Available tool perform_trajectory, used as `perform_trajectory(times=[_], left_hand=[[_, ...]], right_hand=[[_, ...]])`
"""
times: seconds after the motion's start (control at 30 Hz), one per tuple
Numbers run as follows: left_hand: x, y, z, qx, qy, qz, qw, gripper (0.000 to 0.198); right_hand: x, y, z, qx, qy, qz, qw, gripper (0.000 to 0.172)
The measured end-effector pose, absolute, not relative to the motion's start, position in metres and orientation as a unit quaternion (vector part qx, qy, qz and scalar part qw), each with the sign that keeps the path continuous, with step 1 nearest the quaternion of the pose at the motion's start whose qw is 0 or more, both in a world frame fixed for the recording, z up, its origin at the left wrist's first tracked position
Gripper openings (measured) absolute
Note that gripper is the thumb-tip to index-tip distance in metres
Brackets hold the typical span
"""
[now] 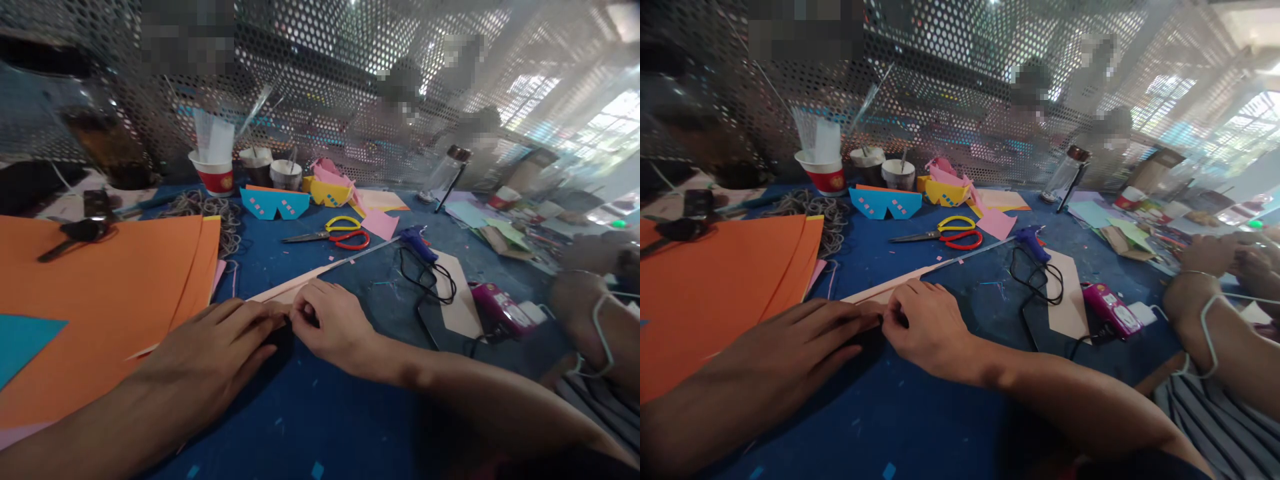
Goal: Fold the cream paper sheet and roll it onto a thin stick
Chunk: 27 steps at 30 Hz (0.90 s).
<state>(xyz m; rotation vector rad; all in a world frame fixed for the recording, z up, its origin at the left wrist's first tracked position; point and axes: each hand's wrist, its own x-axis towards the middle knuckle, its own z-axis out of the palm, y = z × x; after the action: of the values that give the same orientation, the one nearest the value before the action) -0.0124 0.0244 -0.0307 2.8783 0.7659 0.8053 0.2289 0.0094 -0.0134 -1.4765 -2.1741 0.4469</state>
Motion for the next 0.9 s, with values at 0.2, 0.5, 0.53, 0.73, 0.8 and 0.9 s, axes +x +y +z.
perform_trajectory(times=[0.2,0.5,0.53,0.73,0.8,0.9], left_hand=[[-0.0131,0.0251,-0.0311,0.939,0.245,0.241,0.023,0.035],[-0.0132,0.0278,-0.0305,0.943,0.238,0.231,0.028,0.034],[-0.0127,0.0272,-0.0305,0.940,0.246,0.236,0.032,0.034],[-0.0115,0.0266,-0.0309,0.938,0.246,0.241,0.045,0.035],[-0.0121,0.0275,-0.0311,0.937,0.245,0.245,0.039,0.035],[-0.0133,0.0285,-0.0312,0.941,0.237,0.240,0.029,0.032]], right_hand=[[0.2282,0.0089,-0.0120,-0.539,-0.793,0.165,0.230,0.012],[0.2288,0.0083,-0.0142,-0.535,-0.799,0.148,0.231,0.012],[0.2288,0.0083,-0.0144,-0.535,-0.800,0.147,0.229,0.012],[0.2292,0.0082,-0.0146,-0.539,-0.797,0.152,0.225,0.011],[0.2297,0.0079,-0.0146,-0.537,-0.797,0.155,0.228,0.011],[0.2303,0.0078,-0.0147,-0.534,-0.796,0.161,0.237,0.010]])
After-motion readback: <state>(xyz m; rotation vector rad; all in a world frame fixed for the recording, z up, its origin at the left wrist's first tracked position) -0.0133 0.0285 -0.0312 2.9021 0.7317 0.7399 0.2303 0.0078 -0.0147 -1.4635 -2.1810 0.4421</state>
